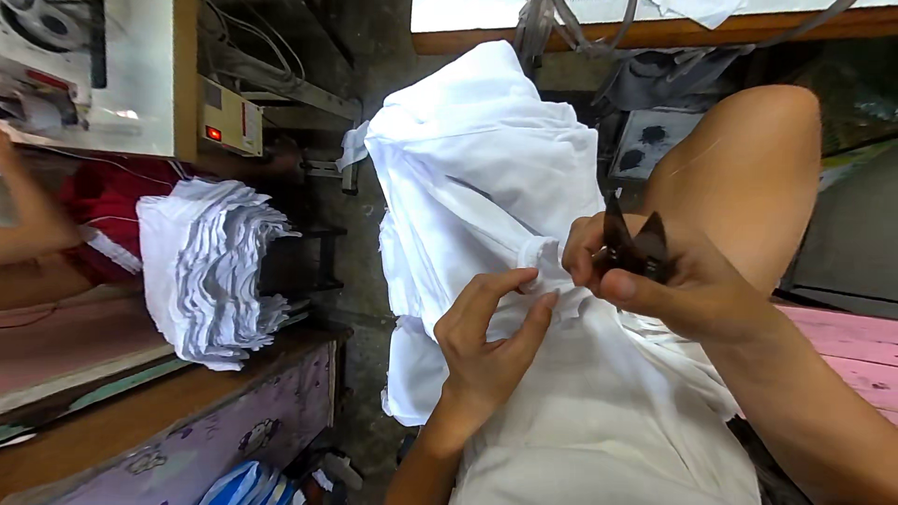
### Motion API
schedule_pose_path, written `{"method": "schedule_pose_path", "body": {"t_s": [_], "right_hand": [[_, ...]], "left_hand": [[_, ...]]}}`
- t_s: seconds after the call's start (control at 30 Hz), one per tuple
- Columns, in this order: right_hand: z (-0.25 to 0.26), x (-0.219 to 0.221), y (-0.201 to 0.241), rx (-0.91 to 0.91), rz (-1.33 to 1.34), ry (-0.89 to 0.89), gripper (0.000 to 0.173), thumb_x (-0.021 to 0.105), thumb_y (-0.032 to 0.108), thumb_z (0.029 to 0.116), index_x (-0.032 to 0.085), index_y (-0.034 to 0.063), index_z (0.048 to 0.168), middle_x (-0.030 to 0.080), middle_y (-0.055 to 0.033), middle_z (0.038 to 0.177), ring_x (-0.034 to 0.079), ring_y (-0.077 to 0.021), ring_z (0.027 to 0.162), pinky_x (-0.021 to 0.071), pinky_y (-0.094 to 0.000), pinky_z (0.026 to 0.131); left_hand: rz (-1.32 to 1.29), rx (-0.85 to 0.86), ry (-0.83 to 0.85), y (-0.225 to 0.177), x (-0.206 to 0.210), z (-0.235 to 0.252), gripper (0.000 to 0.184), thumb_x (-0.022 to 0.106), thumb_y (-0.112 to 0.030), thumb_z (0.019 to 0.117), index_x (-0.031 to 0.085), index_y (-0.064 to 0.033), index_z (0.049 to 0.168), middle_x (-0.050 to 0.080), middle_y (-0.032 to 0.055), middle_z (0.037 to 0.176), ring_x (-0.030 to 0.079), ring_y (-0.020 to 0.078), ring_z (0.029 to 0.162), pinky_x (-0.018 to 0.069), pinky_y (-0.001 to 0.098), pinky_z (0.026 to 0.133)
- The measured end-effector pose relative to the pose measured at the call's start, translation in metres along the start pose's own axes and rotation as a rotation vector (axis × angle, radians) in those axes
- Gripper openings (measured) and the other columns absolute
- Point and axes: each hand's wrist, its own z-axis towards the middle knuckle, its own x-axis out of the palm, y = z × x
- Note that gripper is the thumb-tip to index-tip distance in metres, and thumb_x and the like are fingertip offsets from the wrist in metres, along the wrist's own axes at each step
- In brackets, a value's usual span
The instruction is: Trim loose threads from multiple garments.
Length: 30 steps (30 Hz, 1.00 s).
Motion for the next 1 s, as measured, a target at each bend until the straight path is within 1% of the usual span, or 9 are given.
{"method": "schedule_pose_path", "body": {"t_s": [0.1,0.2,0.27,0.33,0.4,0.5,0.6,0.77,1.0], "right_hand": [[-0.003,0.001,0.001,0.001,0.002,-0.001,0.034,0.055,0.047,0.1041,0.061,0.0139,0.102,0.053,0.0119,0.081,0.044,0.0099,0.063,0.0343,-0.0061,0.052],[-0.005,0.001,0.005,0.008,-0.236,-0.071,0.047,0.043,0.057,0.1051,0.060,0.0137,0.099,0.047,0.0141,0.069,0.038,0.0114,0.055,0.0300,-0.0058,0.046],[-0.008,-0.001,0.002,-0.029,-0.536,-0.116,0.044,0.046,0.051,0.1062,0.060,0.0108,0.095,0.046,0.0121,0.070,0.041,0.0098,0.058,0.0340,-0.0073,0.050],[-0.011,0.001,-0.006,-0.064,-0.763,-0.136,0.043,0.052,0.050,0.1029,0.064,0.0097,0.092,0.050,0.0093,0.068,0.044,0.0063,0.058,0.0351,-0.0122,0.051],[-0.012,0.005,-0.016,-0.112,-0.878,-0.131,0.042,0.056,0.048,0.1006,0.065,0.0087,0.089,0.052,0.0056,0.066,0.046,0.0011,0.056,0.0341,-0.0173,0.048],[-0.010,0.014,-0.026,-0.186,-1.018,-0.130,0.041,0.058,0.044,0.0995,0.068,0.0069,0.085,0.056,0.0006,0.062,0.050,-0.0079,0.052,0.0346,-0.0241,0.046],[-0.007,0.018,-0.028,-0.213,-1.083,-0.146,0.042,0.057,0.042,0.1011,0.066,0.0065,0.081,0.052,-0.0002,0.058,0.047,-0.0107,0.048,0.0303,-0.0265,0.043],[-0.006,0.023,-0.019,-0.241,-1.175,-0.183,0.042,0.054,0.039,0.1028,0.065,0.0069,0.078,0.049,-0.0005,0.055,0.044,-0.0120,0.045,0.0260,-0.0275,0.042],[-0.007,0.024,-0.017,-0.271,-1.255,-0.189,0.041,0.054,0.035,0.1032,0.064,0.0076,0.074,0.048,-0.0012,0.054,0.043,-0.0136,0.044,0.0250,-0.0288,0.042]], "left_hand": [[0.119,0.053,-0.043,0.003,0.004,0.001,0.010,0.075,-0.009,0.0898,0.074,0.0000,0.095,0.074,0.0049,0.092,0.070,0.0056,0.091,0.0578,0.0201,0.082],[0.079,-0.001,-0.097,0.001,-0.001,0.000,0.005,0.076,-0.007,0.0897,0.078,-0.0046,0.093,0.074,0.0033,0.102,0.070,0.0053,0.093,0.0587,0.0205,0.082],[-0.014,-0.061,-0.126,-0.001,-0.008,0.001,0.003,0.079,-0.008,0.0881,0.079,-0.0093,0.091,0.069,-0.0010,0.112,0.067,0.0032,0.093,0.0589,0.0194,0.081],[-0.117,-0.132,-0.134,-0.004,-0.015,0.002,0.004,0.078,-0.010,0.0885,0.079,-0.0136,0.091,0.068,-0.0069,0.110,0.067,0.0013,0.092,0.0595,0.0180,0.079],[-0.190,-0.176,-0.127,-0.005,-0.019,0.004,0.004,0.076,-0.012,0.0910,0.078,-0.0149,0.093,0.072,-0.0072,0.104,0.070,0.0035,0.089,0.0610,0.0204,0.076],[-0.263,-0.206,-0.120,-0.003,-0.020,0.003,0.005,0.073,-0.012,0.0932,0.076,-0.0152,0.096,0.075,-0.0046,0.103,0.073,0.0073,0.090,0.0631,0.0251,0.077],[-0.351,-0.243,-0.112,-0.004,-0.019,0.003,0.005,0.074,-0.014,0.0925,0.075,-0.0158,0.098,0.073,-0.0049,0.103,0.073,0.0074,0.087,0.0645,0.0268,0.076],[-0.412,-0.282,-0.093,-0.004,-0.019,0.002,0.006,0.076,-0.016,0.0906,0.075,-0.0164,0.096,0.071,-0.0050,0.106,0.072,0.0066,0.090,0.0641,0.0264,0.079],[-0.446,-0.289,-0.086,-0.004,-0.019,0.001,0.004,0.076,-0.016,0.0905,0.075,-0.0160,0.094,0.070,-0.0053,0.107,0.071,0.0055,0.091,0.0635,0.0249,0.079]]}}
